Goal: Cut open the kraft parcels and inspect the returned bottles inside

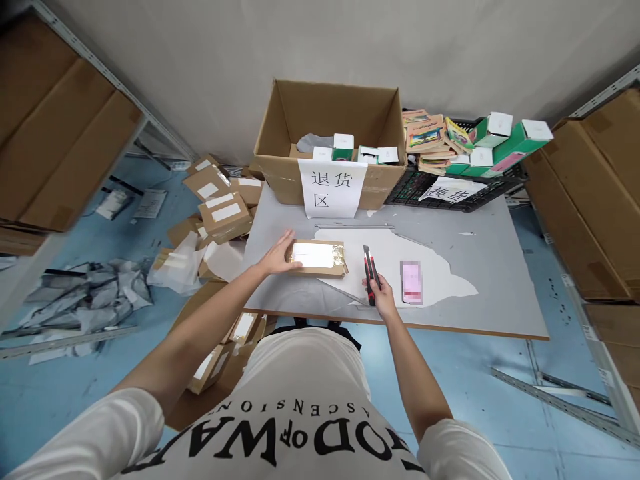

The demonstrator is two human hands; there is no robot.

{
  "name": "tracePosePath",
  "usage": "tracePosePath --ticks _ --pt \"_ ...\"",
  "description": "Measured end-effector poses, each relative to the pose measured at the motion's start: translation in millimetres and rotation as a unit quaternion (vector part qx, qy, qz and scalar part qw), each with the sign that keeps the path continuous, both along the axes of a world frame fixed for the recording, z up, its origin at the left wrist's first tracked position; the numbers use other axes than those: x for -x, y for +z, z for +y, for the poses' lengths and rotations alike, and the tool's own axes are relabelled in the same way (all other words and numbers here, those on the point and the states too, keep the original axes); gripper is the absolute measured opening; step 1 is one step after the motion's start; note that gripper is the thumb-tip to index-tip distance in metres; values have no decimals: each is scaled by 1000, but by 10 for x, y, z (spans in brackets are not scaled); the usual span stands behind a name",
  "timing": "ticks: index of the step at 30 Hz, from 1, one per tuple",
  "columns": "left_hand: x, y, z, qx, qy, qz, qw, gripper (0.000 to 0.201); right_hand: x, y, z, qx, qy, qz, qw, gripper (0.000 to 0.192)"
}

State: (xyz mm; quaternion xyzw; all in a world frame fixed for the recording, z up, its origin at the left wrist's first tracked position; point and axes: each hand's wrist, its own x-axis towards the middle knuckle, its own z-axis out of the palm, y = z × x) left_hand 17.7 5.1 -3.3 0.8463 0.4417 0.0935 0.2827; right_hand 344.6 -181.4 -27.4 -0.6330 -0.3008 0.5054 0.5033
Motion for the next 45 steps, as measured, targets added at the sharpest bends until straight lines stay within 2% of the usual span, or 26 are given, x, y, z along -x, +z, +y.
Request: tracePosePath --ticks 2,4,5,7,9,11,15,17,20,24,27,32,35,39,42,45 --pt "74 -28 5 37 105 -25 993 92 166 -12 166 -11 -40 40 998 46" --pt "156 -63 15 118 169 -24 978 79 299 8 323 -6 -55 97 994 41" --pt "195 -77 19 167 173 -23 971 78 352 27 394 1 -51 122 991 40" --pt "255 -83 16 260 143 -45 954 80 438 71 511 18 -34 149 988 39" --pt "283 -59 2 335 120 -107 928 82 505 107 591 33 -18 152 988 39" --pt "279 -16 -21 399 138 -188 887 82 555 128 634 42 -6 144 989 39" --pt "224 56 -81 488 235 -355 761 84 574 160 687 52 -1 157 986 36" --pt "189 67 -130 504 276 -414 705 82 522 197 759 57 -1 167 984 33" --pt "112 65 -262 489 325 -480 651 73 368 293 982 61 20 154 986 26" --pt "-61 60 -589 441 366 -553 605 65 136 462 1438 85 83 112 987 19" --pt "-217 59 -921 433 394 -581 566 63 58 552 1771 117 133 86 980 16" --pt "-401 42 -1400 461 425 -584 516 58 138 507 2107 141 174 68 972 9" --pt "-414 25 -1508 479 424 -572 513 59 215 390 2187 140 181 64 971 10" --pt "-309 5 -1461 500 417 -525 547 66 256 242 2230 117 176 70 975 13" --pt "-171 -8 -1319 517 428 -440 596 75 242 169 2194 71 152 37 985 18" --pt "-44 -15 -1035 492 414 -370 670 80 227 108 1995 -12 67 -37 997 26"
